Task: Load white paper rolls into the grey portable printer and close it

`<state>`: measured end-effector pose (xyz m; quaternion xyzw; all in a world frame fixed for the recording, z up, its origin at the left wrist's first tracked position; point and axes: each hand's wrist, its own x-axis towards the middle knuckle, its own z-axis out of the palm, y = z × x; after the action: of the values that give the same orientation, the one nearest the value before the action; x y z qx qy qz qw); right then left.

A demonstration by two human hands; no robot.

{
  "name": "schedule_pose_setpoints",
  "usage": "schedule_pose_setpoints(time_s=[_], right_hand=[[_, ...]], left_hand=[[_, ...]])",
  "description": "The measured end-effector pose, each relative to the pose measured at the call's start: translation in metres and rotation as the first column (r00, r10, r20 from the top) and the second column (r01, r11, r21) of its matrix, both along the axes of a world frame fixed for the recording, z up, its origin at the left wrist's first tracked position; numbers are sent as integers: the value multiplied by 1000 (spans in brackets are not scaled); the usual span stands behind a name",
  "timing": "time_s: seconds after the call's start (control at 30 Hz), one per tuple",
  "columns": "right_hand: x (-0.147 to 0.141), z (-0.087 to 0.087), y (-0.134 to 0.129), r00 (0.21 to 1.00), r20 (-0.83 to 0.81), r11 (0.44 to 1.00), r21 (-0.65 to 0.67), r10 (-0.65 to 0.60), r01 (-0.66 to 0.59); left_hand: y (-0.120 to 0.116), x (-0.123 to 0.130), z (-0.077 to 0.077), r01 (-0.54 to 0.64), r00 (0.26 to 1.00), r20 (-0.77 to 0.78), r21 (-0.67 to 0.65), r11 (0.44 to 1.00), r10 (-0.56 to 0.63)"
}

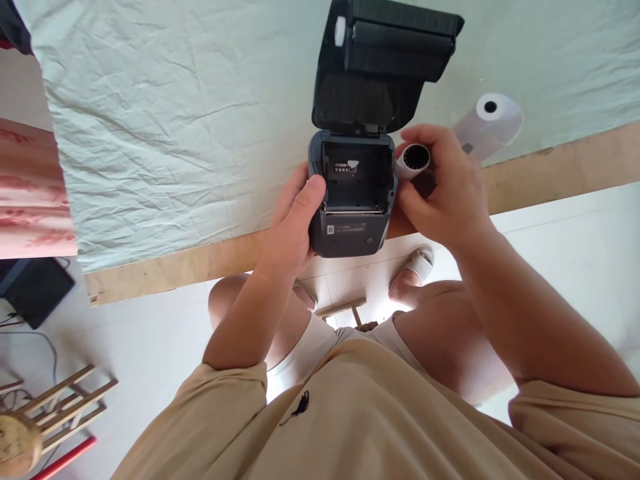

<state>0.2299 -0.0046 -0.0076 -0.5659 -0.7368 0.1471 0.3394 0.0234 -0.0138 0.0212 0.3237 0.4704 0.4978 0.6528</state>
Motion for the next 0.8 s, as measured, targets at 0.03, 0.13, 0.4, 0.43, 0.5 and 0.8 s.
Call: schedule_pose_setpoints(time_s=[0.03,0.13,0.4,0.43,0.5,0.8], right_hand=[[0,-1,0,1000,10,1000,15,15,-15],[2,-2,1,999,36,996,88,5,-8],[2,0,0,998,59,999,50,-4,1],[2,0,0,999,49,999,43,-6,4],[2,0,0,999,43,1000,16,9,-9],[4,0,2,995,38,995,34,98,-99]], left_hand=[[0,0,-1,3,1000,3,7,1000,-4],[0,-2,-3,10,1000,19,8,1000,-10],[0,-2,-4,-3,999,43,13,1000,3],[0,-3,-5,-7,999,36,14,1000,6],[-1,-3,-5,-6,1000,22,16,1000,5],[0,-5,-3,30,999,-35,11,999,-30]])
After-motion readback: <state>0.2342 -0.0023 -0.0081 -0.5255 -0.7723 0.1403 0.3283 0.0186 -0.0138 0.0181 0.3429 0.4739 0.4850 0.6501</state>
